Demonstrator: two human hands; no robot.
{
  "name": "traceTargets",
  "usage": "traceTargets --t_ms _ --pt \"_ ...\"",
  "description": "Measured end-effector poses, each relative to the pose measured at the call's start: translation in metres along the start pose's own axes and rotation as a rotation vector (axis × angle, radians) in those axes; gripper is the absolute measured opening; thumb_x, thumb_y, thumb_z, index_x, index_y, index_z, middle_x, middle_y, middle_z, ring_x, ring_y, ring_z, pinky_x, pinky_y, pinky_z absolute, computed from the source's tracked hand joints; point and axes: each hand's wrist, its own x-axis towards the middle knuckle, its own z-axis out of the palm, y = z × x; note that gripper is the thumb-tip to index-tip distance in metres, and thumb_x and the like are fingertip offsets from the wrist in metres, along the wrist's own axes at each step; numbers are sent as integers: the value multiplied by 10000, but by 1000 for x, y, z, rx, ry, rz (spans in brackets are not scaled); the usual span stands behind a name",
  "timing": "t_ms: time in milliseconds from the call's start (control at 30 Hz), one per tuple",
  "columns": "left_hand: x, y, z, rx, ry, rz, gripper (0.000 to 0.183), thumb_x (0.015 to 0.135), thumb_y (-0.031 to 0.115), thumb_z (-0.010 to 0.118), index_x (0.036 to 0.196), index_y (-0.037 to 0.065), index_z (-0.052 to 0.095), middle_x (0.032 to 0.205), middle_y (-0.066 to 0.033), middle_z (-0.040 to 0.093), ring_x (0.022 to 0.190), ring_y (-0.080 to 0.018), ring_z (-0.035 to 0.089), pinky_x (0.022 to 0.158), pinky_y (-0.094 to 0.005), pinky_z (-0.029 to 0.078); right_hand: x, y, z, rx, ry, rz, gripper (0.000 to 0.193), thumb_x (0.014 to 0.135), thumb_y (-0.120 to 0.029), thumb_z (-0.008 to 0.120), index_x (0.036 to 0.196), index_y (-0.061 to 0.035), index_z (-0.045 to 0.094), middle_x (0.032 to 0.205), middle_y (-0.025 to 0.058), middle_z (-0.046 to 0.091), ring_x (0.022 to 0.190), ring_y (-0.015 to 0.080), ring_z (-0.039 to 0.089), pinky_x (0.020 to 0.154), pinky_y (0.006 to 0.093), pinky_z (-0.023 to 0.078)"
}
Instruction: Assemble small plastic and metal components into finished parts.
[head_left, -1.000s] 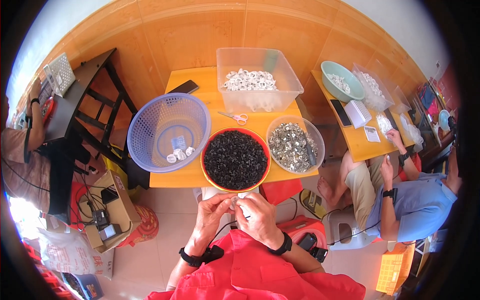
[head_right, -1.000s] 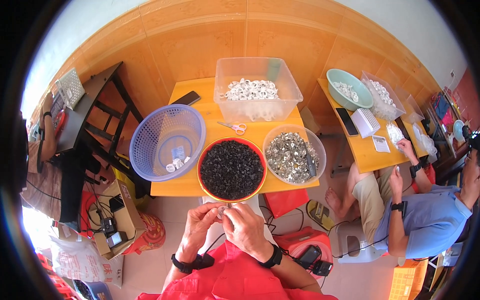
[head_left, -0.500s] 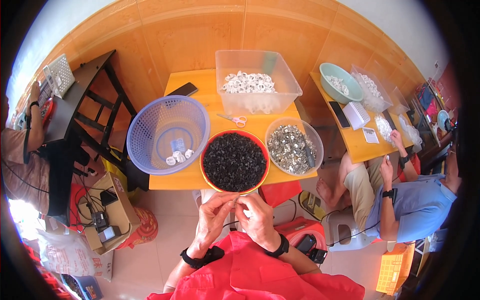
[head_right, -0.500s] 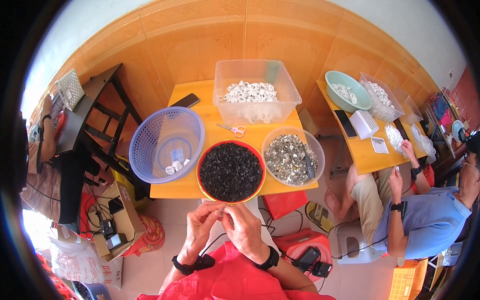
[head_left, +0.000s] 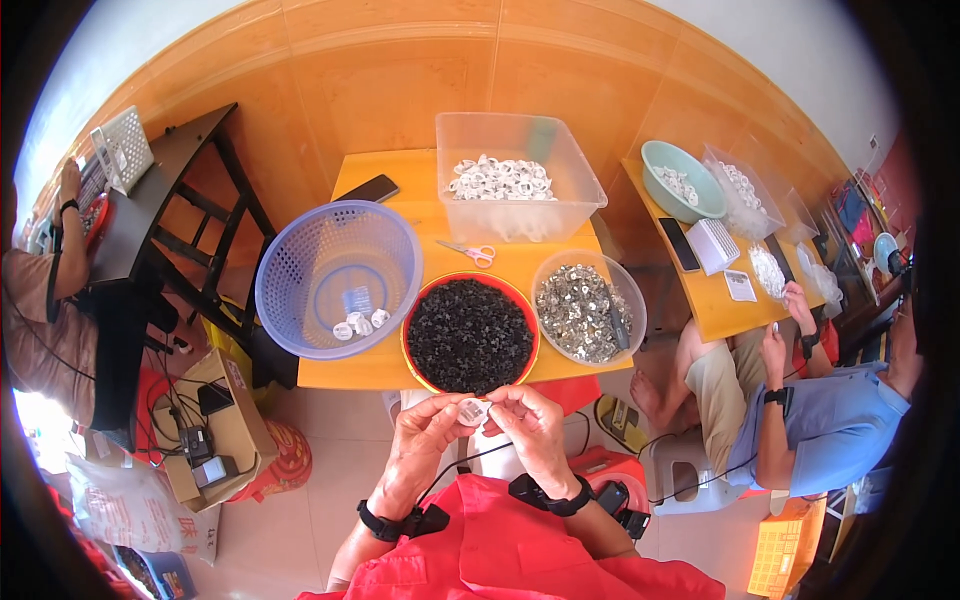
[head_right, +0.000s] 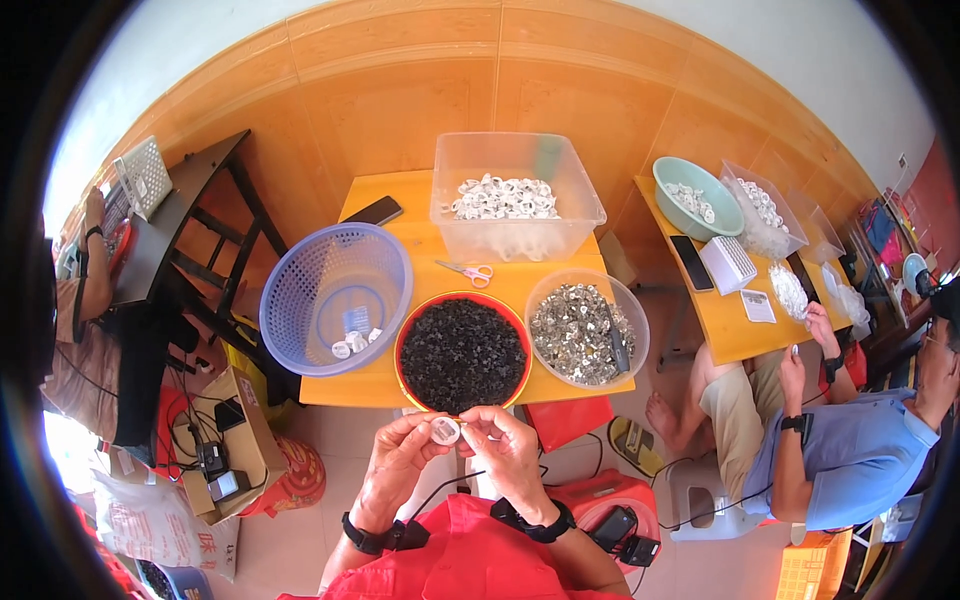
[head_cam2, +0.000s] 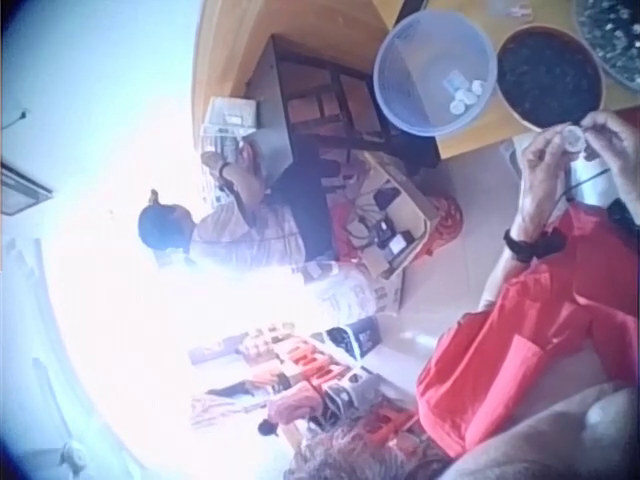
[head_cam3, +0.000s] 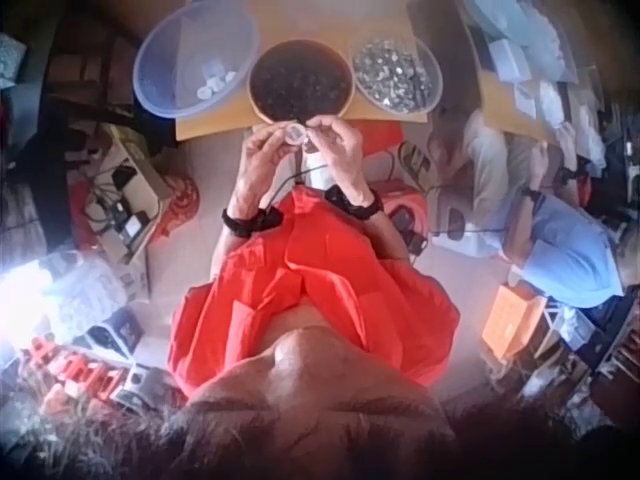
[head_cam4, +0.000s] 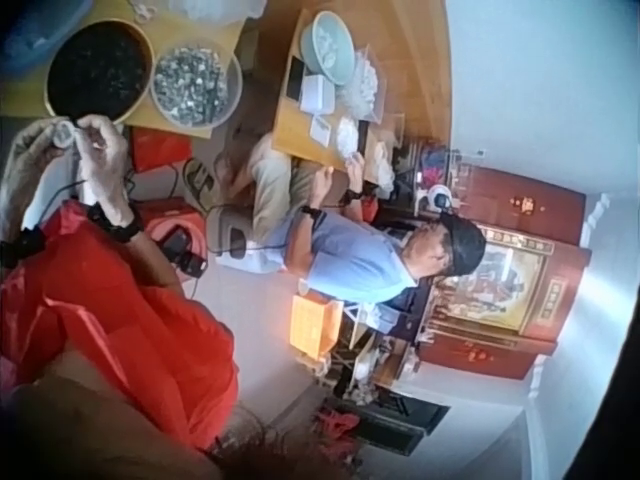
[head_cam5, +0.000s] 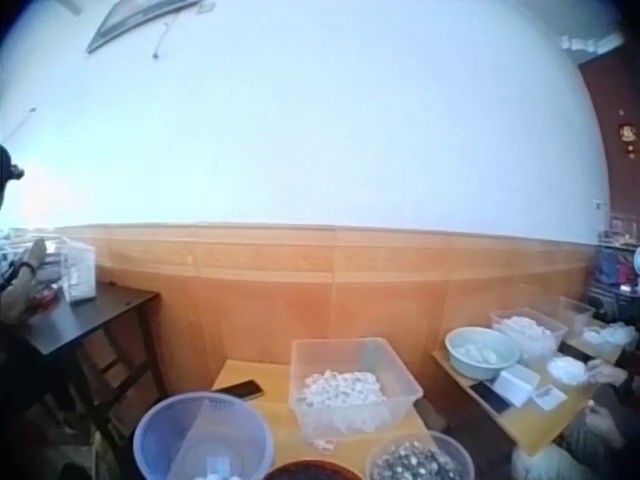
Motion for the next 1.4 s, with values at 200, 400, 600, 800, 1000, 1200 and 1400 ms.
traceTargets --t_ms 200,400,600,800,1000,1200,1400 --pt "-3 -1 2 68 12 -3 202 911 84 521 1055 -23 614 1008 -110 631 898 -168 616 800 -288 516 1 4 3 -119 -11 25 120 855 -66 605 953 3 597 767 34 612 673 61 579 581 203 495" --pt "-7 3 6 173 33 22 195 865 26 577 1049 -21 622 981 -88 643 885 -131 611 814 -271 499 -2 6 9 -124 14 20 93 837 -37 614 921 0 601 743 30 622 649 58 579 556 191 481" --pt "-9 -2 7 255 126 77 214 849 -17 561 1054 -23 623 923 -64 657 824 -109 617 779 -252 504 -7 6 21 -251 55 -158 79 824 -12 620 899 8 605 758 57 649 663 76 619 553 195 490" --pt "-11 -3 10 258 204 95 213 800 -54 557 993 -45 647 895 -76 636 733 -115 588 693 -236 487 -10 12 22 -306 63 -211 83 813 5 625 892 14 602 747 59 646 652 87 625 555 207 502" --pt "-9 -8 8 293 226 204 214 787 -97 552 963 -36 657 925 -67 564 685 -118 565 651 -229 482 -11 9 25 -325 40 -220 82 819 41 596 897 19 588 798 58 629 679 72 600 580 197 498" --pt "-7 -10 6 317 216 203 216 780 -119 542 945 -41 657 853 -46 519 714 -117 578 668 -217 501 -10 16 25 -343 65 -254 75 804 35 622 867 23 581 760 65 624 656 84 609 555 208 501" --pt "-6 -11 8 577 232 301 207 784 -119 539 955 -54 638 883 -51 513 747 -123 590 712 -220 513 -9 15 23 -403 57 -248 66 824 33 599 883 22 571 794 60 623 672 79 599 581 202 508"
